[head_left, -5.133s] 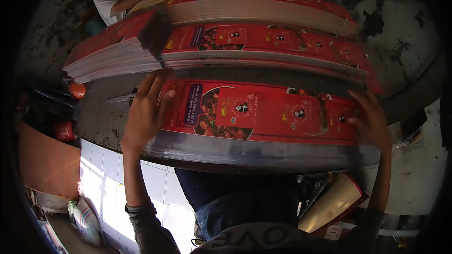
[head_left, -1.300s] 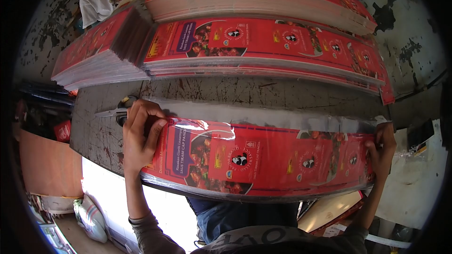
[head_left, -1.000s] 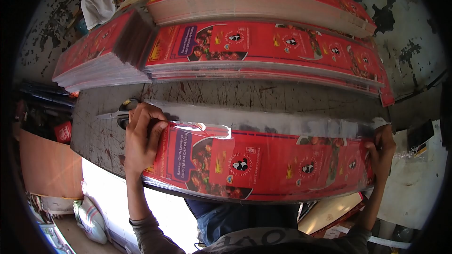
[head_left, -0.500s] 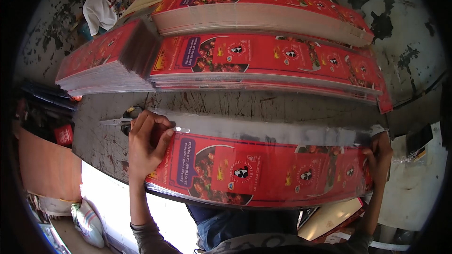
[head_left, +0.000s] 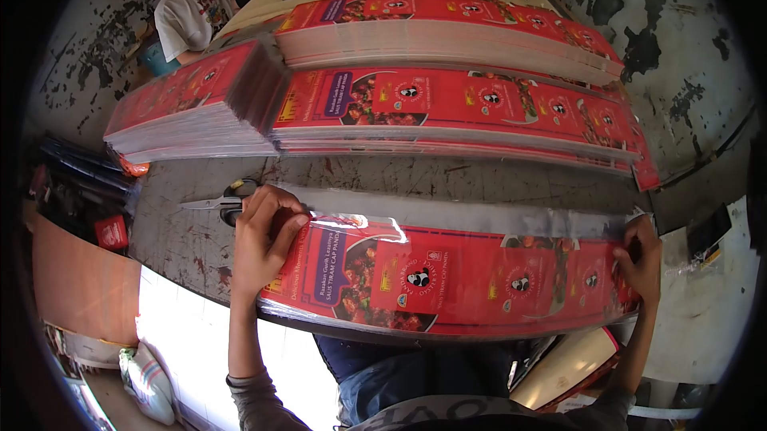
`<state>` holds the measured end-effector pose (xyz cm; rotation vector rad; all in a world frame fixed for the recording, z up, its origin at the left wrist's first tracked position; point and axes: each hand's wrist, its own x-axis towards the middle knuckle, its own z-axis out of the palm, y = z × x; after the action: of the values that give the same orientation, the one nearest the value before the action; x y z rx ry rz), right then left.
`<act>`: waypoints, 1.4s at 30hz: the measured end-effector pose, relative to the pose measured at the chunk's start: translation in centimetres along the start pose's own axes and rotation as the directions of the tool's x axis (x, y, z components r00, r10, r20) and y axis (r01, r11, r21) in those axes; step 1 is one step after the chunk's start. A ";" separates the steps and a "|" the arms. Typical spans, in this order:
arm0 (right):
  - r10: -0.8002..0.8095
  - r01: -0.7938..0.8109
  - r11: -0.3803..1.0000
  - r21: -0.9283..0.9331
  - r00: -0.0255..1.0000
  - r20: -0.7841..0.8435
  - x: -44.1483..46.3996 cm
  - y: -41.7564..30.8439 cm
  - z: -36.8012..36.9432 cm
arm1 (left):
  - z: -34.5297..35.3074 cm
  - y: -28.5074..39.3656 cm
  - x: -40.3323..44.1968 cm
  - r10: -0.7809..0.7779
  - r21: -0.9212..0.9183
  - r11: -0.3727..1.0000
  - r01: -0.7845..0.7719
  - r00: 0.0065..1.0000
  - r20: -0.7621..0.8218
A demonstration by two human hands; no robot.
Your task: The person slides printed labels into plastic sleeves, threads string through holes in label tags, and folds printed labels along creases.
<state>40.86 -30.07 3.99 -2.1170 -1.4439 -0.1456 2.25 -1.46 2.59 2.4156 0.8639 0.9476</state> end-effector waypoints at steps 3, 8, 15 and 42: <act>-0.041 0.040 0.997 0.072 0.999 0.021 -0.4 1.7 -1.1 | 0.0 -0.2 -0.1 -0.005 -0.004 1.000 0.005 1.000 0.003; 0.062 -0.059 0.995 0.079 0.997 -0.036 -1.1 3.2 -1.1 | 0.2 -0.2 0.0 0.002 0.012 1.000 -0.002 1.000 -0.007; 0.109 -0.109 0.992 0.057 0.994 0.006 -1.0 3.8 -1.1 | 0.0 0.0 0.2 0.033 0.120 0.992 -0.032 0.999 -0.009; 0.123 -0.140 0.990 -0.018 0.918 -0.377 -4.4 1.7 -3.0 | -1.3 1.7 -3.3 -0.174 -0.134 0.980 0.150 0.967 -0.187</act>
<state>41.23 -35.67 4.08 -2.0729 -1.0786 -0.5067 0.09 -4.74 2.87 2.1396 1.0269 1.1551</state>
